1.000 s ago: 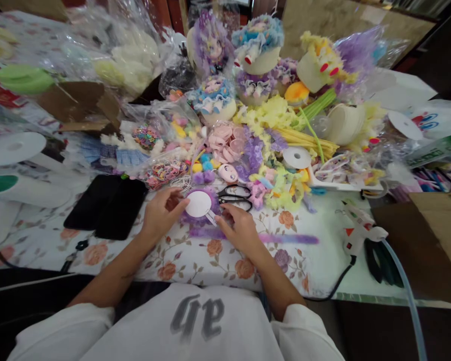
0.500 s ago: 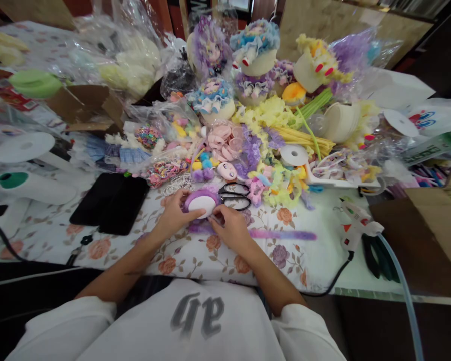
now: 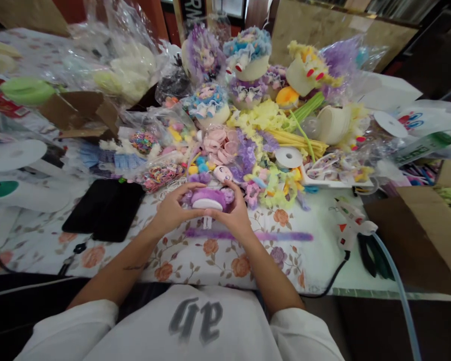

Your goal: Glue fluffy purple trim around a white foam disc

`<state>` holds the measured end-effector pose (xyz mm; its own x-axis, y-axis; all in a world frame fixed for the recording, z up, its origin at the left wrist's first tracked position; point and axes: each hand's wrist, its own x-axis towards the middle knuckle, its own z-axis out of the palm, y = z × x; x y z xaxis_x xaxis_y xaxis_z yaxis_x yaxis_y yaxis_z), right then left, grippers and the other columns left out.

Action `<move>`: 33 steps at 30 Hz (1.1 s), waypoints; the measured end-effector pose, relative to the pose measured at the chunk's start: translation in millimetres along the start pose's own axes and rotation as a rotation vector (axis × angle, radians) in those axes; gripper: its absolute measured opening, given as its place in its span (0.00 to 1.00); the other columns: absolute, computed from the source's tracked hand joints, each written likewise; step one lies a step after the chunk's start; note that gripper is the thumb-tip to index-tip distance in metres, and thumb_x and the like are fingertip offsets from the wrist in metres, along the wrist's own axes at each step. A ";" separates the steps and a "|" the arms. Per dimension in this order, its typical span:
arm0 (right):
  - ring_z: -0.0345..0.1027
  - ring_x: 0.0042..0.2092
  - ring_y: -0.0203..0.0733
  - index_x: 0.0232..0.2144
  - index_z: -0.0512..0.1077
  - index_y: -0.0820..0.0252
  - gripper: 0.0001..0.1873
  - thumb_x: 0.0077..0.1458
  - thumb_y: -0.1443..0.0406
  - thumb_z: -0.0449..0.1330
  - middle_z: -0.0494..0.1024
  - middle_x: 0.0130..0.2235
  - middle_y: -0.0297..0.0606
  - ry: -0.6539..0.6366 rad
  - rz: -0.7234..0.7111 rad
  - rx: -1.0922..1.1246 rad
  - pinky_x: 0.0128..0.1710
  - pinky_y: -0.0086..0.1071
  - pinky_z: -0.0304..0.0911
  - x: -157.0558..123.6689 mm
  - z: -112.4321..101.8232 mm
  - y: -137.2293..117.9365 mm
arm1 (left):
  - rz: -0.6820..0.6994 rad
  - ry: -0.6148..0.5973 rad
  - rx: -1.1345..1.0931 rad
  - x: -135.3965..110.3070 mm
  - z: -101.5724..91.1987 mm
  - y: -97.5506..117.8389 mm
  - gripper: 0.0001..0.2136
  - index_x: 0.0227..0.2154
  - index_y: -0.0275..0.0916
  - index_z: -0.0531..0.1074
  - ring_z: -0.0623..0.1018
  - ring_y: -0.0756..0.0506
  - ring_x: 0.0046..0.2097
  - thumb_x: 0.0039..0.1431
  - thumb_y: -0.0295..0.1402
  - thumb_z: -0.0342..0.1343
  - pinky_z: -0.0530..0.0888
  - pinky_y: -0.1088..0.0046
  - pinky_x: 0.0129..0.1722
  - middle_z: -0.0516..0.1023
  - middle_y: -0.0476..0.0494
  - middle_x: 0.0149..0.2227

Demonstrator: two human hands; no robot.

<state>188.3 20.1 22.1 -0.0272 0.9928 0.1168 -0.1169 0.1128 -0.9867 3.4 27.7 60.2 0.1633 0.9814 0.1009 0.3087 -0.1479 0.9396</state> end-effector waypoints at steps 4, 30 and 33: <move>0.67 0.56 0.50 0.51 0.70 0.52 0.38 0.36 0.60 0.76 0.73 0.54 0.38 0.113 0.130 0.107 0.55 0.42 0.67 -5.6 5.6 2.3 | -0.096 -0.010 -0.168 -1.2 5.2 -15.2 0.33 0.51 0.42 0.72 0.75 0.35 0.54 0.39 0.40 0.73 0.73 0.60 0.52 0.77 0.40 0.52; 0.65 0.58 0.53 0.57 0.65 0.54 0.35 0.48 0.53 0.68 0.70 0.57 0.44 0.234 0.031 -0.210 0.53 0.44 0.69 -17.5 3.4 3.8 | -0.373 -0.054 -0.650 -15.0 29.7 -37.8 0.27 0.44 0.37 0.74 0.81 0.41 0.42 0.40 0.38 0.73 0.78 0.65 0.40 0.82 0.42 0.43; 0.65 0.59 0.53 0.55 0.66 0.54 0.36 0.44 0.54 0.71 0.69 0.59 0.44 0.216 0.053 -0.137 0.54 0.45 0.68 -14.7 1.7 0.5 | -0.303 -0.009 -0.558 -15.2 26.5 -36.1 0.28 0.45 0.36 0.74 0.80 0.40 0.45 0.40 0.38 0.73 0.78 0.64 0.45 0.81 0.41 0.44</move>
<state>187.0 5.5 20.1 0.1849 0.9814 0.0523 0.0146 0.0504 -0.9986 14.6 15.0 16.1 0.1534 0.9684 -0.1969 -0.1920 0.2247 0.9553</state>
